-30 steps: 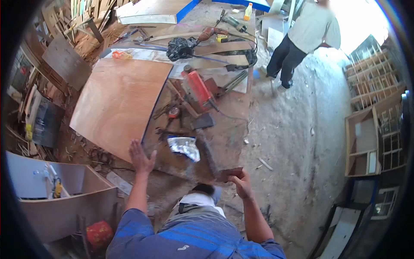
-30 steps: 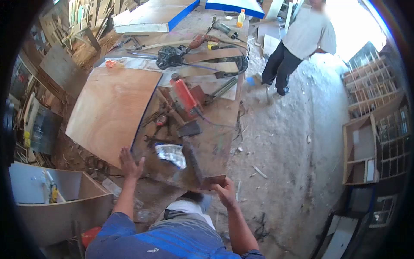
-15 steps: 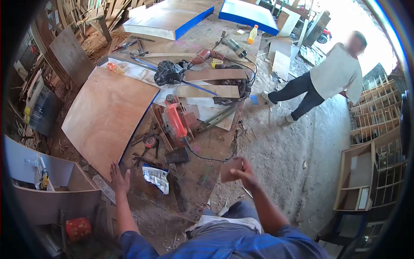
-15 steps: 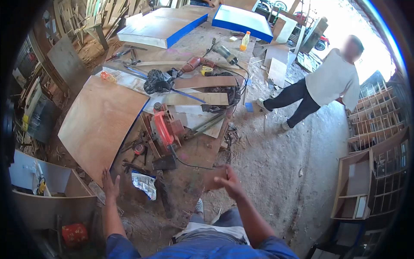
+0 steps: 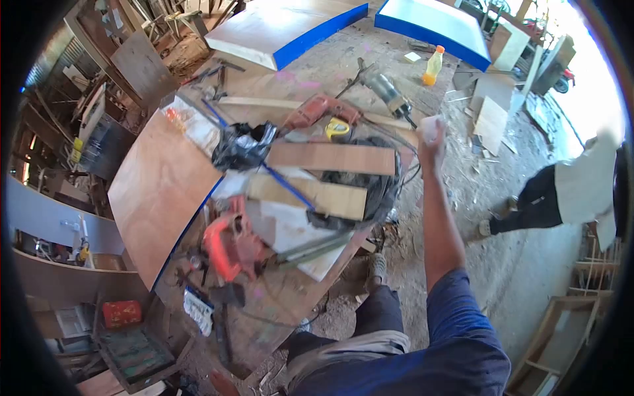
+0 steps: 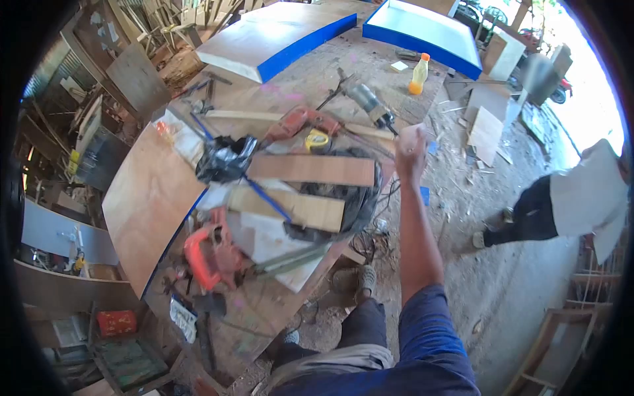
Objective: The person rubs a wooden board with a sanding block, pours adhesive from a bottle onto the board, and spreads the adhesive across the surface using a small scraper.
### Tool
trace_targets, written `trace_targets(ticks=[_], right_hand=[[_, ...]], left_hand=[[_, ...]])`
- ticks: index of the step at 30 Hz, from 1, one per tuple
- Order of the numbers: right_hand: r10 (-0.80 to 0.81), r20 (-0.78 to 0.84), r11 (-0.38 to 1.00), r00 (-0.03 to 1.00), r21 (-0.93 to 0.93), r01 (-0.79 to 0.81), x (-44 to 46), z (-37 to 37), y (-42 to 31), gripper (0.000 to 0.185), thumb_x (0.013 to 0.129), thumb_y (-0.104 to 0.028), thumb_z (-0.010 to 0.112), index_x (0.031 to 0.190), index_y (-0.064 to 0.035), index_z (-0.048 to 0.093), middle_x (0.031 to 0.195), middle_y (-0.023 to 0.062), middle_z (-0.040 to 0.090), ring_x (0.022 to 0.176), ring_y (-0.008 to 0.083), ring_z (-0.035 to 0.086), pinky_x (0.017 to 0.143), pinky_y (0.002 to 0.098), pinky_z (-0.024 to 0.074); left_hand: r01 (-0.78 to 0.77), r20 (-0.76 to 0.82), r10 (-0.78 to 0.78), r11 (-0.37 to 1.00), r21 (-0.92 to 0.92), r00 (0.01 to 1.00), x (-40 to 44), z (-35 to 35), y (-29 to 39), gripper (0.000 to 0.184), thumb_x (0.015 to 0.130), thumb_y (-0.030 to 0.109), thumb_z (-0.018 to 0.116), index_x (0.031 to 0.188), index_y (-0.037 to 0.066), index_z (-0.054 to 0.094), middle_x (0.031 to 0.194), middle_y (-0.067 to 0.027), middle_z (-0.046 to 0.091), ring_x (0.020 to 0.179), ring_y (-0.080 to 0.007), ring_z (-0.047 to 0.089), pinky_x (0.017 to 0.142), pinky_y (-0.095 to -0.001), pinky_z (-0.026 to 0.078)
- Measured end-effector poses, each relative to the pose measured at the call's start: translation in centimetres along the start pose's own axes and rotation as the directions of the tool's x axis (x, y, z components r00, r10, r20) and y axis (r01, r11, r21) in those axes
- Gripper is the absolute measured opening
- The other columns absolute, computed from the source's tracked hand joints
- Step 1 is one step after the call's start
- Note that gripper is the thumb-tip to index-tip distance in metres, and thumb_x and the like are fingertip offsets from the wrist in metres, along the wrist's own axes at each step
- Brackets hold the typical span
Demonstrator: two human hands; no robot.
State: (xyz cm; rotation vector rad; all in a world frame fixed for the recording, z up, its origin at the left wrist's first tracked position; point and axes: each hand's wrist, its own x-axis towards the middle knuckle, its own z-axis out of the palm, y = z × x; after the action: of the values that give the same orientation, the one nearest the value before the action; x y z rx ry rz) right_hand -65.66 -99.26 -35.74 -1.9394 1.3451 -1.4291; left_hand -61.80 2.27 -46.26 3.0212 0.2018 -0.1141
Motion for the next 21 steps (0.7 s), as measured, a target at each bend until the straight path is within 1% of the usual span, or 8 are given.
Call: trace_targets(ticks=[3,7,9,11,13,15,19,21], right_hand=[[-0.178,-0.079,0.917,0.981,-0.374,0.137,12.1,5.7,7.5,0.078,0.082,-0.032,0.081,0.144,0.0030,0.050,0.138,0.0223,0.060,0.132,0.0395,0.054,0.113,0.0431,0.0419],[-0.012,-0.110,0.947,0.994,-0.319,-0.024,24.0,11.1,14.0,0.102,0.075,-0.045,0.086,0.150,0.0061,0.040,0.158,0.0242,0.040,0.147,0.0378,0.036,0.121,0.0442,0.0329],[0.080,0.015,0.951,0.997,-0.299,-0.072,28.5,11.8,14.2,0.105,0.074,-0.045,0.086,0.152,0.0065,0.038,0.159,0.0232,0.039,0.148,0.0376,0.035,0.122,0.0441,0.0313],[-0.015,-0.055,0.931,0.998,-0.365,-0.006,30.9,15.1,16.7,0.097,0.075,-0.053,0.084,0.145,0.0045,0.048,0.148,0.0238,0.050,0.138,0.0386,0.047,0.113,0.0461,0.0403],[-0.053,-0.015,0.939,0.998,-0.341,0.045,33.0,16.8,16.9,0.090,0.076,-0.056,0.082,0.139,0.0017,0.055,0.140,0.0232,0.058,0.130,0.0385,0.056,0.106,0.0470,0.0460],[-0.035,0.171,0.973,0.985,-0.220,0.073,32.1,15.5,15.3,0.081,0.077,-0.053,0.083,0.135,-0.0018,0.061,0.133,0.0214,0.063,0.122,0.0374,0.061,0.102,0.0467,0.0482],[-0.211,0.056,0.970,0.976,-0.107,0.216,23.8,11.7,9.1,0.057,0.084,-0.038,0.082,0.125,-0.0014,0.067,0.124,0.0199,0.068,0.114,0.0368,0.065,0.097,0.0445,0.0508],[-0.155,0.232,0.983,0.960,0.134,0.126,18.4,7.2,5.3,0.057,0.082,-0.036,0.085,0.125,-0.0022,0.067,0.122,0.0175,0.067,0.112,0.0341,0.065,0.094,0.0432,0.0518]], left_hand=[[0.202,0.359,-0.280,0.949,0.240,0.890,-10.8,-1.9,8.4,0.045,0.104,0.036,0.056,0.127,-0.002,0.064,0.127,-0.0235,0.066,0.116,-0.0386,0.064,0.101,-0.0464,0.049],[0.120,0.589,-0.285,0.945,0.303,0.756,-17.1,-4.2,20.2,0.048,0.104,0.041,0.054,0.127,0.001,0.067,0.128,-0.0206,0.068,0.116,-0.0361,0.064,0.101,-0.0466,0.048],[0.088,0.608,-0.220,0.967,0.240,0.763,-18.1,-5.2,26.1,0.050,0.103,0.043,0.053,0.127,0.002,0.068,0.129,-0.0191,0.069,0.116,-0.0348,0.064,0.102,-0.0468,0.048],[0.181,0.614,-0.109,0.982,-0.056,0.782,-17.5,-6.4,35.0,0.047,0.100,0.047,0.059,0.130,0.012,0.069,0.127,-0.0231,0.068,0.115,-0.0390,0.063,0.102,-0.0495,0.047],[-0.215,0.541,0.128,0.971,0.101,0.831,-17.1,-3.3,36.1,0.041,0.099,0.034,0.065,0.120,0.000,0.067,0.116,-0.0222,0.071,0.106,-0.0398,0.069,0.094,-0.0468,0.054],[-0.108,0.424,0.168,0.981,-0.162,0.890,-17.0,-3.1,42.0,0.048,0.091,0.041,0.072,0.116,0.000,0.070,0.109,-0.0207,0.075,0.102,-0.0370,0.072,0.091,-0.0462,0.056],[-0.191,0.327,0.313,0.915,-0.355,0.892,-16.7,-4.0,51.0,0.044,0.093,0.037,0.072,0.123,0.004,0.070,0.111,-0.0200,0.074,0.107,-0.0360,0.071,0.095,-0.0448,0.054],[-0.151,0.371,0.299,0.913,-0.379,0.879,-16.5,-6.3,55.4,0.043,0.094,0.035,0.072,0.124,0.003,0.070,0.114,-0.0203,0.073,0.109,-0.0361,0.070,0.096,-0.0446,0.054]])
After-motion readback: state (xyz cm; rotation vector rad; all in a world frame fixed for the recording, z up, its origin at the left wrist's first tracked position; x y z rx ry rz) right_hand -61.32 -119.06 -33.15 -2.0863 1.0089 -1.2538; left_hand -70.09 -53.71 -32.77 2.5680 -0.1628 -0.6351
